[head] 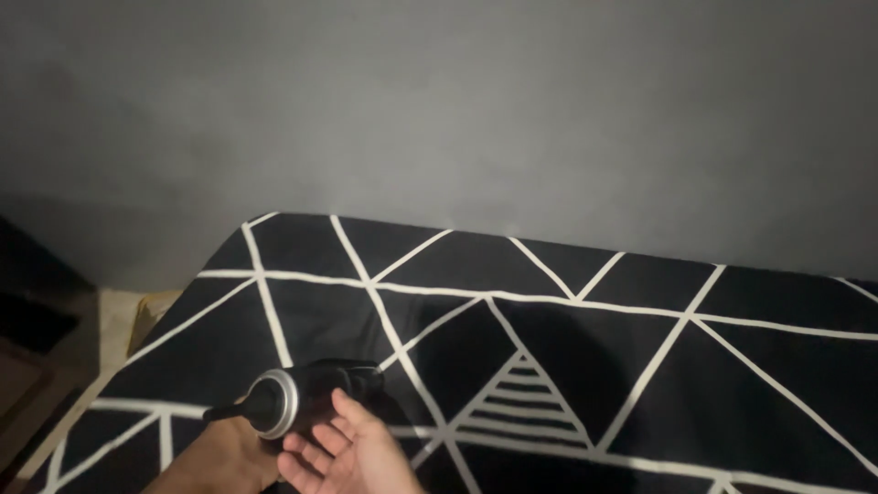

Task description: The person cleans and disassembles a small handheld vacuum cleaner.

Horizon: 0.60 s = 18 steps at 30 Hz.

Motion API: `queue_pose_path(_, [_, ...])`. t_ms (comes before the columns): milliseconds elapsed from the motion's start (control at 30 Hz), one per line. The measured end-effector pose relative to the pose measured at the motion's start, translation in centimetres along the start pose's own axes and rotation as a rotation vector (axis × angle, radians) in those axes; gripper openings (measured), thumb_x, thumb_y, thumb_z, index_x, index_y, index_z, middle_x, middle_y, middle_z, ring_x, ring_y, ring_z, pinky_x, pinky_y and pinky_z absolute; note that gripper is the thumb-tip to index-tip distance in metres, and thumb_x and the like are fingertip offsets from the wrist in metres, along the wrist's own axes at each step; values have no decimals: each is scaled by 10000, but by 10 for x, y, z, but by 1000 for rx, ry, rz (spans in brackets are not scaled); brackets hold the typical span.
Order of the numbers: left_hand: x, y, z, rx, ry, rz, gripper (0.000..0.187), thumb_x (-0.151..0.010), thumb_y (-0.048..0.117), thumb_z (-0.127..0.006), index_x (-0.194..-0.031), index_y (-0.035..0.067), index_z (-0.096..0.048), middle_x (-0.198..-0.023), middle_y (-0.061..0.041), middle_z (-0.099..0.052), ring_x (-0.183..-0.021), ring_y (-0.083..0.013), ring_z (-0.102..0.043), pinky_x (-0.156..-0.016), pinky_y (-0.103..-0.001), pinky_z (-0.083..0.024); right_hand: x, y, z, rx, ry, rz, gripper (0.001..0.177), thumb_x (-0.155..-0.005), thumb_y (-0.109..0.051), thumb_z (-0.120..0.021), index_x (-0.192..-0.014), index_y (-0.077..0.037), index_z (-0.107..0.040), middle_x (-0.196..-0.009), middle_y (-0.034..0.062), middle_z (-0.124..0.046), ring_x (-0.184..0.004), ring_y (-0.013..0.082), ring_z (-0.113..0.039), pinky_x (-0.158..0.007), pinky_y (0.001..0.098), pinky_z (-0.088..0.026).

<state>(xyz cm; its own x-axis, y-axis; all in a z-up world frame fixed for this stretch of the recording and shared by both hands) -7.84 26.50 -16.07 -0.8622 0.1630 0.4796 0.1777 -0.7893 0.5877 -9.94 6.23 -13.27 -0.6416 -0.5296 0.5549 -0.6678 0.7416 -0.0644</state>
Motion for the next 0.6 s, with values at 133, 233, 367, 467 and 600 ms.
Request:
queue_pose_path(133, [37, 17, 14, 191, -21, 242, 135, -883, 107, -783, -1007, 56, -769, -940, -98, -796, -898, -205, -798, -841, -345, -590, 16, 29, 0, 48, -73, -69, 466, -983, -359, -699, -1267, -18, -558, -1184, 126, -588, -1014, 276, -655, -931, 459, -616])
queue_pose_path(233, [92, 40, 17, 72, -23, 459, 148, -853, 102, -733, -958, 40, -817, -892, -115, -856, -844, -204, -806, -810, -344, -594, 31, 56, 3, 58, -4, -129, 449, -987, -337, -712, -1272, -36, -540, -1203, 119, -569, -1026, 285, -653, -935, 472, -605])
queue_pose_path(367, [116, -5, -13, 114, 75, 297, 207, -803, 233, -822, -946, 83, -810, -865, -174, -846, -817, -301, -775, -748, -415, -590, 50, 91, 6, 134, -106, -198, 446, -969, -353, -726, -1244, -59, -533, -1164, 81, -570, -1025, 268, -654, -907, 464, -603])
queue_pose_path(467, [136, -9, -23, -183, 200, 151, 357, -711, 284, -814, -1051, 178, -787, -1007, -129, -785, -973, -273, -758, -825, -380, -602, 72, 109, 5, 179, 9, -184, 427, -952, -352, -720, -1217, -76, -532, -1153, 80, -595, -1031, 261, -647, -914, 457, -579])
queue_pose_path(600, [191, 19, -16, -232, 283, 115, 297, -747, 269, -752, -1031, 182, -764, -1053, -146, -736, -1023, -336, -718, -880, -411, -592, 97, 136, -4, 256, -23, -191, 405, -923, -370, -675, -1160, -56, -582, -1103, 87, -648, -988, 247, -642, -906, 420, -551])
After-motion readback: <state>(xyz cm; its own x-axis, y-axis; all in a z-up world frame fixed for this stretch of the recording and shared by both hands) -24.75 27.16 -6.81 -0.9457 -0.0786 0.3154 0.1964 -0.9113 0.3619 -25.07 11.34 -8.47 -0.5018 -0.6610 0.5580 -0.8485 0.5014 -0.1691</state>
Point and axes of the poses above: each hand's wrist, its own x-axis away from the middle knuckle, its own z-axis out of the back of the hand, y = z × x, the point moved 4 cm from there along -x, towards the middle knuckle
